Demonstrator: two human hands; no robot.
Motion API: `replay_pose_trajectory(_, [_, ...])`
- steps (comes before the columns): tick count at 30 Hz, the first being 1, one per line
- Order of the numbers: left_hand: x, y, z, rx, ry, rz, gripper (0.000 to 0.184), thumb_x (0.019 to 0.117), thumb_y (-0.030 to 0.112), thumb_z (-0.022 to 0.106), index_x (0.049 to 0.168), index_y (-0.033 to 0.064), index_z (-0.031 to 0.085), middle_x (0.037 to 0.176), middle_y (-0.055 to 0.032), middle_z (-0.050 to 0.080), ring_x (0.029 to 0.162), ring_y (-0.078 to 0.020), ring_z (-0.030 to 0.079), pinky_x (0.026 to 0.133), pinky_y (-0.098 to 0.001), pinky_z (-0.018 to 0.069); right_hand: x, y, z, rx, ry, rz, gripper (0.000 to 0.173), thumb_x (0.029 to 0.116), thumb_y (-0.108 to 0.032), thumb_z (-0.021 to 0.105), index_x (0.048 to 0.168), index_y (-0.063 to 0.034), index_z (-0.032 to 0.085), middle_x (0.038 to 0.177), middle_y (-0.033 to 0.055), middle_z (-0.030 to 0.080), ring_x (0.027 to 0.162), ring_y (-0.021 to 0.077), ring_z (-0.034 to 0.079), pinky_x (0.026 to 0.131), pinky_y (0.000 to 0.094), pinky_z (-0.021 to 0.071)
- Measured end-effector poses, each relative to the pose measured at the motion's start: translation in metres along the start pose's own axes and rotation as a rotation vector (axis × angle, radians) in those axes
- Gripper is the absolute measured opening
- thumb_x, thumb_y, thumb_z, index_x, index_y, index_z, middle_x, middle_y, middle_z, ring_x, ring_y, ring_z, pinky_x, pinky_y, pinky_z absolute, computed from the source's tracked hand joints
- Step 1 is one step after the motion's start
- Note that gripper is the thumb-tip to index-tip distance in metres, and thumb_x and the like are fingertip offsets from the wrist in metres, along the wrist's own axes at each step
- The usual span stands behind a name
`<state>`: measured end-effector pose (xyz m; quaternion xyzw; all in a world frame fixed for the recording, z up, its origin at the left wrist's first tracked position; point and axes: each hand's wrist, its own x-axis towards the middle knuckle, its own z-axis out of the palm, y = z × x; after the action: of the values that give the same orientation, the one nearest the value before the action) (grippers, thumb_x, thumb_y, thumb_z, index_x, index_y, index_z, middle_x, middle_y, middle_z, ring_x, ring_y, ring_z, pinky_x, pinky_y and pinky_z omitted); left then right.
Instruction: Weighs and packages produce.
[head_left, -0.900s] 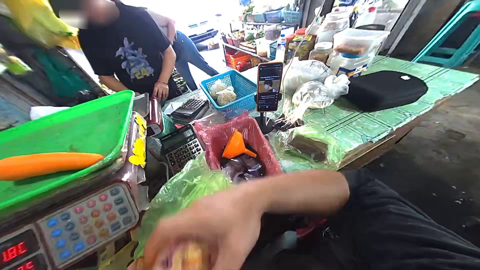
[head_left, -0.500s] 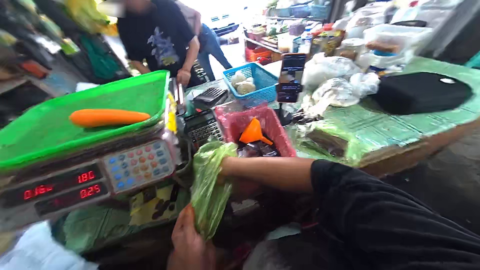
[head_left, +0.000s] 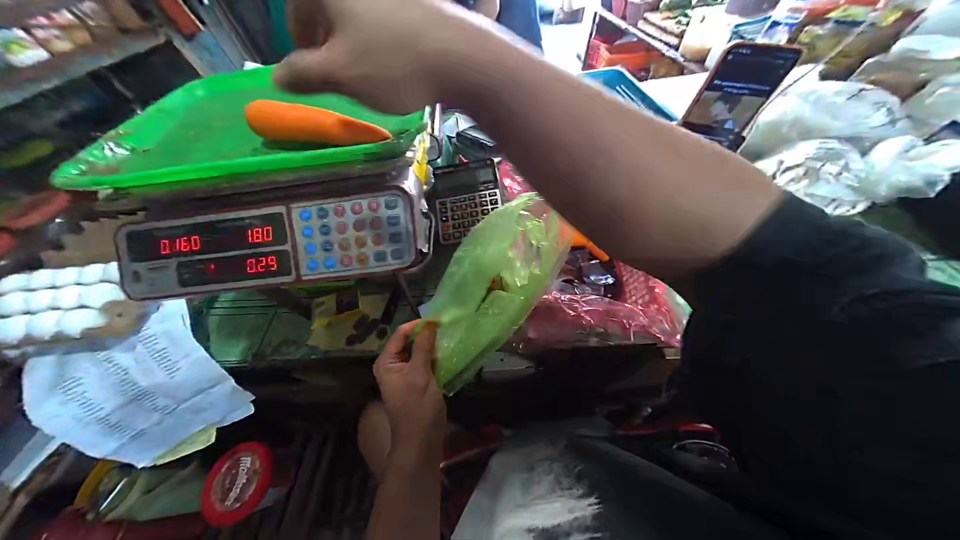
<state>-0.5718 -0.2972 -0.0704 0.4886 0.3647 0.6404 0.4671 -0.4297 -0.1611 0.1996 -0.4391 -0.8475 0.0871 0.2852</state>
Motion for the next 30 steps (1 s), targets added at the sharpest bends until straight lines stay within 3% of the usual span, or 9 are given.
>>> replay_pose_trajectory(2, [-0.002, 0.003, 0.006, -0.034, 0.024, -0.002, 0.021, 0.1046, 0.006, 0.051, 0.098, 0.0009, 0.07, 0.08, -0.0027, 0.071, 0.071, -0.0098, 0.07, 0.066, -0.0276, 0.0625, 0.037, 0.001, 0.023, -0.322, -0.095, 0.139, 0.057, 0.0951, -0.055, 0.064, 0.126, -0.0071, 0.064, 0.109, 0.0137, 0.069, 0.104, 0.0304, 0.067, 0.087, 0.058, 0.0532])
replay_pose_trajectory(4, [-0.003, 0.004, 0.009, -0.038, 0.031, 0.018, 0.024, 0.106, 0.008, 0.048, 0.1, 0.0019, 0.071, 0.081, -0.0018, 0.071, 0.072, -0.0091, 0.07, 0.067, -0.027, 0.0621, 0.059, 0.006, 0.041, -0.418, -0.185, 0.145, 0.047, 0.0939, -0.05, 0.068, 0.108, -0.0043, 0.071, 0.108, 0.0171, 0.068, 0.105, 0.0361, 0.065, 0.084, 0.0646, 0.0504])
replay_pose_trajectory(9, [-0.002, 0.007, 0.013, -0.016, 0.063, 0.02, 0.026, 0.1072, 0.008, 0.045, 0.104, 0.0003, 0.069, 0.083, -0.0033, 0.07, 0.074, -0.0109, 0.071, 0.069, -0.0286, 0.0628, 0.051, 0.001, 0.031, -0.271, -0.017, 0.099, 0.03, 0.0997, -0.032, 0.06, 0.114, -0.0065, 0.066, 0.105, 0.0096, 0.068, 0.101, 0.027, 0.067, 0.081, 0.0535, 0.0535])
replay_pose_trajectory(13, [0.003, 0.013, 0.016, -0.017, 0.104, -0.073, 0.03, 0.1108, 0.013, 0.036, 0.111, 0.0029, 0.064, 0.088, 0.0004, 0.072, 0.081, -0.0083, 0.072, 0.074, -0.029, 0.064, -0.058, -0.014, 0.003, 0.288, 0.379, -0.112, 0.029, 0.0941, -0.016, 0.067, 0.118, -0.0003, 0.064, 0.089, 0.007, 0.067, 0.078, 0.0142, 0.066, 0.066, 0.0344, 0.0576])
replay_pose_trajectory(15, [0.005, 0.011, 0.017, -0.095, 0.089, -0.08, 0.033, 0.1116, 0.016, 0.032, 0.113, 0.0056, 0.063, 0.093, 0.0018, 0.073, 0.086, -0.0079, 0.073, 0.077, -0.0293, 0.064, -0.142, -0.02, 0.008, 0.255, 0.156, -0.113, 0.044, 0.0853, -0.011, 0.076, 0.126, -0.0057, 0.061, 0.084, 0.0027, 0.066, 0.072, 0.0103, 0.066, 0.062, 0.0311, 0.0588])
replay_pose_trajectory(19, [0.002, 0.007, 0.021, -0.058, 0.12, 0.04, 0.035, 0.1107, 0.016, 0.03, 0.109, 0.0088, 0.063, 0.094, 0.0057, 0.072, 0.09, -0.006, 0.071, 0.082, -0.0282, 0.062, -0.197, 0.011, 0.043, -0.105, -0.565, 0.157, 0.052, 0.0941, -0.02, 0.069, 0.141, -0.0087, 0.048, 0.097, 0.0137, 0.065, 0.086, 0.0335, 0.067, 0.07, 0.0559, 0.0544])
replay_pose_trajectory(24, [-0.005, -0.003, 0.05, -0.045, 0.048, 0.147, 0.037, 0.1086, 0.01, 0.033, 0.095, 0.0167, 0.066, 0.077, 0.016, 0.066, 0.067, 0.0036, 0.065, 0.062, -0.0157, 0.0563, -0.15, 0.05, 0.063, -0.177, -0.717, 0.382, 0.022, 0.0969, -0.018, 0.066, 0.1, 0.0033, 0.071, 0.094, 0.0189, 0.067, 0.09, 0.0356, 0.064, 0.072, 0.0583, 0.0492])
replay_pose_trajectory(27, [0.002, 0.001, 0.06, -0.107, 0.009, 0.092, 0.038, 0.1106, 0.012, 0.029, 0.1, 0.0154, 0.066, 0.077, 0.0145, 0.068, 0.066, 0.0023, 0.066, 0.06, -0.0161, 0.0574, -0.125, 0.063, 0.074, -0.132, -0.709, 0.482, 0.031, 0.1005, -0.024, 0.063, 0.105, 0.0054, 0.071, 0.107, 0.0223, 0.068, 0.102, 0.0365, 0.064, 0.083, 0.0595, 0.0492])
replay_pose_trajectory(30, [0.014, 0.014, 0.061, -0.125, -0.025, 0.092, 0.041, 0.1107, 0.012, 0.024, 0.102, 0.0165, 0.064, 0.079, 0.0158, 0.069, 0.072, 0.0041, 0.067, 0.066, -0.0157, 0.058, -0.116, 0.071, 0.074, -0.267, -0.768, 0.339, 0.023, 0.0992, -0.021, 0.062, 0.101, -0.0004, 0.072, 0.099, 0.017, 0.068, 0.095, 0.0332, 0.065, 0.075, 0.0572, 0.0494])
